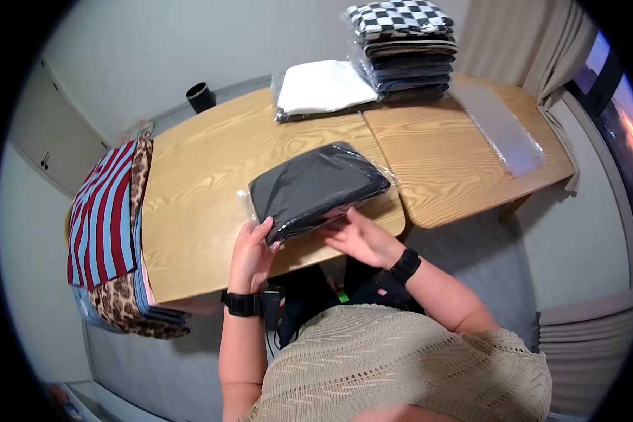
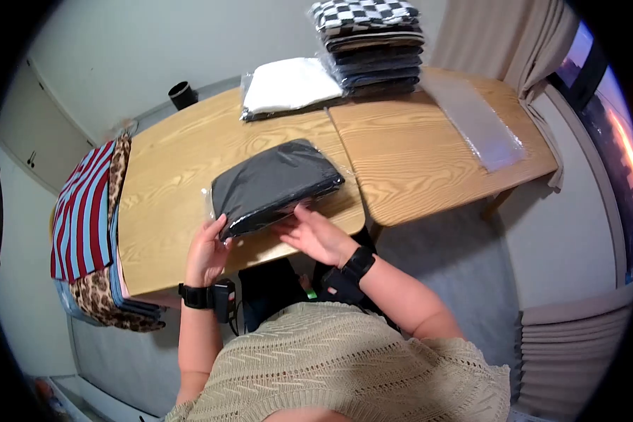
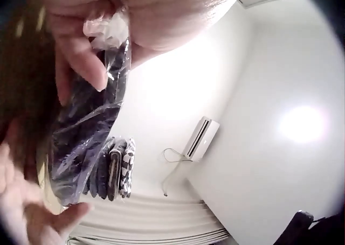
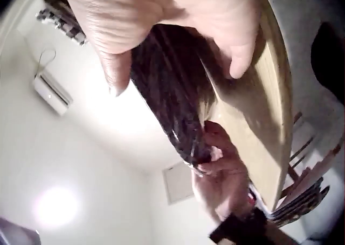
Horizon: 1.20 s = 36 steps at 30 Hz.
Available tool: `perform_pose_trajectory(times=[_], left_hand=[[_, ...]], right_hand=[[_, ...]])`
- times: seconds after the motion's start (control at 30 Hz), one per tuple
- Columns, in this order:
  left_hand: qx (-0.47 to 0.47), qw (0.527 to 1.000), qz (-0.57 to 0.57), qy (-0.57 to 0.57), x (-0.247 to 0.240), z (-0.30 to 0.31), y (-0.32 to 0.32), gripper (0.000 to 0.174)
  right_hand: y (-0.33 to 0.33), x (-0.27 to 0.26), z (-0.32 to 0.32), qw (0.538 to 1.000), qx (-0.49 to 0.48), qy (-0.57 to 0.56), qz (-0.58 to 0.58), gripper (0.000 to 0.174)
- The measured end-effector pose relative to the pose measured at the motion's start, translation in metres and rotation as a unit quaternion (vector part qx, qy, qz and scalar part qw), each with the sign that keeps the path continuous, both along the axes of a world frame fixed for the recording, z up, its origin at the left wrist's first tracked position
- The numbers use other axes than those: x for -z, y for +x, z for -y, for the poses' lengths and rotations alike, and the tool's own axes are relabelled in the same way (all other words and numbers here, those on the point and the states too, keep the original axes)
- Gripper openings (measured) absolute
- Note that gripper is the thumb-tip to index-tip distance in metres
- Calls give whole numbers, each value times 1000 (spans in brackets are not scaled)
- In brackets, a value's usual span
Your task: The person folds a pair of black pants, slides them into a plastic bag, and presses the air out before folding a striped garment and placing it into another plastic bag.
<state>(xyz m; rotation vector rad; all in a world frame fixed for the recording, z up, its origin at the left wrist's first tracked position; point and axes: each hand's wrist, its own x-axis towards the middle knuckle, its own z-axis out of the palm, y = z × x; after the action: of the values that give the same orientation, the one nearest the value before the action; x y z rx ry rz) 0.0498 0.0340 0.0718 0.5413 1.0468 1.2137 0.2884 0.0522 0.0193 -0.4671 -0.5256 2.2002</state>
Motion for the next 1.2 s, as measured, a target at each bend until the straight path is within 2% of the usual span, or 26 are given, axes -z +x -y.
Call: perform_pose_trajectory(times=[0.03,0.17,0.23,0.33,0.4,0.47,0.53,0.6,0.67,0.7,0.73,0.8,0.83,0.87,0.93,1.03,1.2], left_hand=[[5,1000,-16,2,1,1,0,21],[9,997,-81,10,9,10,3,27],[8,992,-121,22,10,16,8,31],[40,990,-134,22,20,20,-2,29],[0,994,-102,38,37,19,-13,27],[-25,985,-164,44,34,22,-23,27],[-85,960,-250,94,42,21,-32,27],[-122,915,-364,123,45,23,-39,28],[-140,894,-406,130,61,20,-45,26],[-163,826,-511,171,64,19,-44,23],[-162,827,-509,176,68,18,-41,23],[-161,747,-598,242,67,25,-32,20],[-152,727,-628,231,66,27,-30,19],[-151,728,-627,231,67,27,-29,19],[-162,690,-662,245,70,27,-28,18],[-156,682,-672,241,68,29,-26,17],[-146,611,-733,258,68,28,-24,22]], right_hand=[[0,-2,-2,999,9,5,-42,53],[-10,-18,-1,996,64,-42,-51,46],[-13,-15,-1,989,114,-93,26,39],[-14,-19,-3,983,126,-106,81,31],[-10,-23,-6,983,133,-109,65,25],[0,-22,-10,985,122,-100,66,22],[11,-32,-11,987,109,-90,73,20],[16,-50,-9,983,127,-98,91,21],[24,-58,-9,982,117,-89,116,23],[26,-64,-9,981,124,-85,124,24],[29,-69,-9,979,131,-82,132,24],[34,-75,-9,979,131,-76,134,24],[37,-78,-10,980,126,-72,135,24],[38,-79,-12,980,127,-73,137,24],[39,-83,-15,979,139,-65,137,24],[32,-91,-28,982,125,-42,135,21],[-20,-117,-63,986,84,-27,143,22]])
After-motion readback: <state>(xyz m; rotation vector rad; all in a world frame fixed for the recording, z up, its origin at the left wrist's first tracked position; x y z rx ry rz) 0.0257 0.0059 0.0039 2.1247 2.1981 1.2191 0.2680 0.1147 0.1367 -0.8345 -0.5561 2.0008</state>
